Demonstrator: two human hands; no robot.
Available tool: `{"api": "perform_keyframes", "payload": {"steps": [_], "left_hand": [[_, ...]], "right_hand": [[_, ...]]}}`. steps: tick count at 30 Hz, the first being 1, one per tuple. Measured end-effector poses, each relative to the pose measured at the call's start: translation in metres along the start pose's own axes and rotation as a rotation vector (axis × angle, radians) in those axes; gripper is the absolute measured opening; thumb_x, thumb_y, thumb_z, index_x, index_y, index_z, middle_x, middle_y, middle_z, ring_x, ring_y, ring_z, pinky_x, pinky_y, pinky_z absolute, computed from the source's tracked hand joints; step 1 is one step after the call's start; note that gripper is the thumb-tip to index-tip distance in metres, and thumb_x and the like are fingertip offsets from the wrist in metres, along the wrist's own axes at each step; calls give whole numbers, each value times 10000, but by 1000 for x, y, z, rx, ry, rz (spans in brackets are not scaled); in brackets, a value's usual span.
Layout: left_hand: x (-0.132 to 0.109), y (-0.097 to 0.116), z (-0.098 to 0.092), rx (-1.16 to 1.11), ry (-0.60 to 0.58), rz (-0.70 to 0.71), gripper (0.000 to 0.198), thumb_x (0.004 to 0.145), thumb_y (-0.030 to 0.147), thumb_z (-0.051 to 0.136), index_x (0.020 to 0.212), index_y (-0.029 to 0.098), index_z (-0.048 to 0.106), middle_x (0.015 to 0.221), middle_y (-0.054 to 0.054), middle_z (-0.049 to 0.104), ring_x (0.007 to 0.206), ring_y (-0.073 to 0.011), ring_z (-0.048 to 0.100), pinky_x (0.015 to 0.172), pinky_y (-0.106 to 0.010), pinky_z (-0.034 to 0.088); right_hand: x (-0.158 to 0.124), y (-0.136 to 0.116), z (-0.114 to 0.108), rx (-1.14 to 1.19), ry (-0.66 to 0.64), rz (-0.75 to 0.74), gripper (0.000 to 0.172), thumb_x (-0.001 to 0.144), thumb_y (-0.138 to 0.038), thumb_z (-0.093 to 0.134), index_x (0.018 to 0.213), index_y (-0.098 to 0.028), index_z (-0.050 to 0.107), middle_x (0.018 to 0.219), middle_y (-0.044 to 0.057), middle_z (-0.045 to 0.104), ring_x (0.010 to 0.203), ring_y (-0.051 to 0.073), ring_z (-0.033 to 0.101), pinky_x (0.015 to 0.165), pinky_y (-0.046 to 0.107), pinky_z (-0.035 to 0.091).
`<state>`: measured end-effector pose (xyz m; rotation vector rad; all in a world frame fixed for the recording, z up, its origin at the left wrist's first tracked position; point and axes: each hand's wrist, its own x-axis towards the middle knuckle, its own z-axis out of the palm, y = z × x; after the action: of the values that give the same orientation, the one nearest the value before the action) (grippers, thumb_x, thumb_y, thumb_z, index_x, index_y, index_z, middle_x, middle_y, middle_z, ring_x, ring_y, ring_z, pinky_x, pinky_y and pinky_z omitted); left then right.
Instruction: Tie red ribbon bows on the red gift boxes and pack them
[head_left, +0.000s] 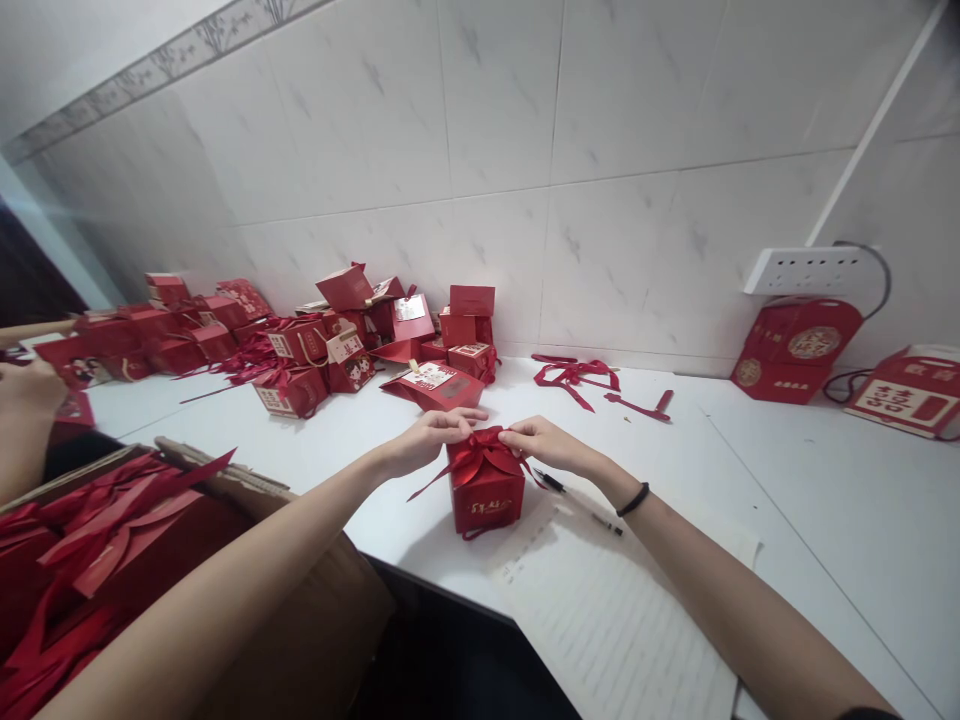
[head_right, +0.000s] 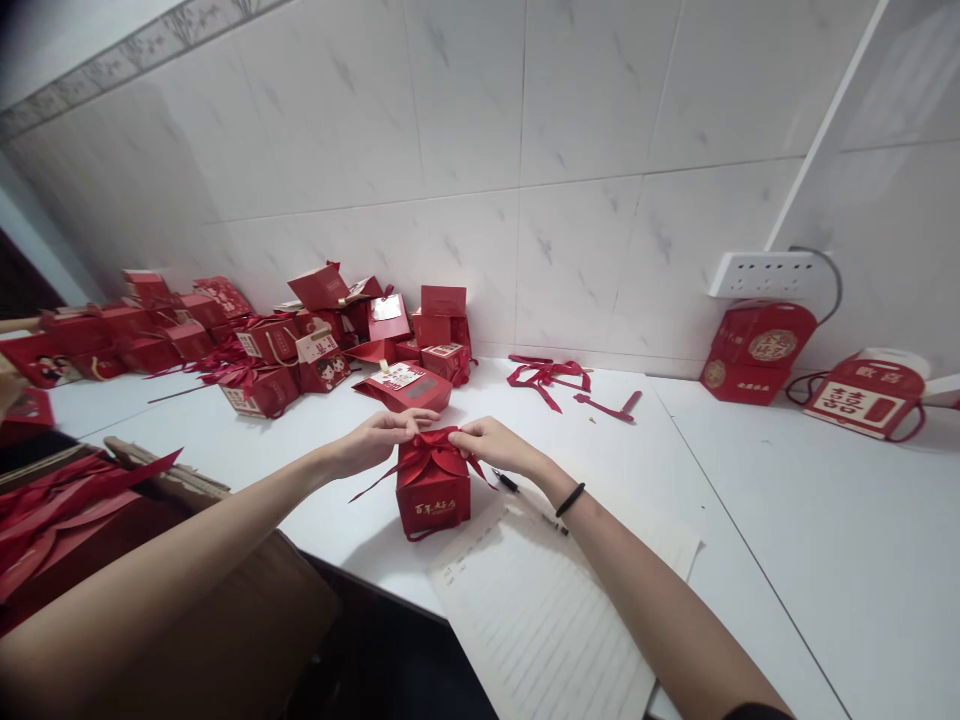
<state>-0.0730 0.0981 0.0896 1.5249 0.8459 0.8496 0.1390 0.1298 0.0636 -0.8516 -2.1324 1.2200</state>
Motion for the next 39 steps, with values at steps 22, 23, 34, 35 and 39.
{"api": "perform_keyframes", "payload": {"steps": [22,23,34,35,39], "left_hand": [[5,-8,-9,70,67,-65,229,691,349,645,609,146,581,1121,-53,539,986,-199,508,857,-303,369],[5,-8,-9,64,46,-74,215,702,338,642,622,144,595,1117,-50,533,954,-184,516,837,-292,381],[2,-3,-4,-71,19,-198,223,765,367,603,866,172,641,866,-33,643,802,-160,586,757,-273,428],[3,-4,-4,-60,28,-206,257,763,396,605,873,166,642,852,-38,652,808,-164,591,768,-277,426],[4,-8,-6,-19,47,-206,443,723,527,605,941,143,638,848,-66,671,837,-193,596,825,-323,413]], "right_hand": [[1,-1,0,194,-33,19,403,751,-492,544,553,-146,479,586,-9,469,571,107,431,592,262,350],[1,-1,1,217,-35,34,395,746,-483,550,555,-144,483,592,-6,475,576,108,434,597,264,353],[1,7,0,397,-126,-1,358,779,-418,558,570,-137,488,585,-25,440,565,95,404,587,254,323],[2,9,0,404,-122,1,366,774,-424,565,561,-139,479,578,-28,433,558,93,396,579,252,318],[3,11,-1,431,-116,23,403,747,-445,592,525,-148,432,564,-30,421,547,91,389,576,255,326]]}}
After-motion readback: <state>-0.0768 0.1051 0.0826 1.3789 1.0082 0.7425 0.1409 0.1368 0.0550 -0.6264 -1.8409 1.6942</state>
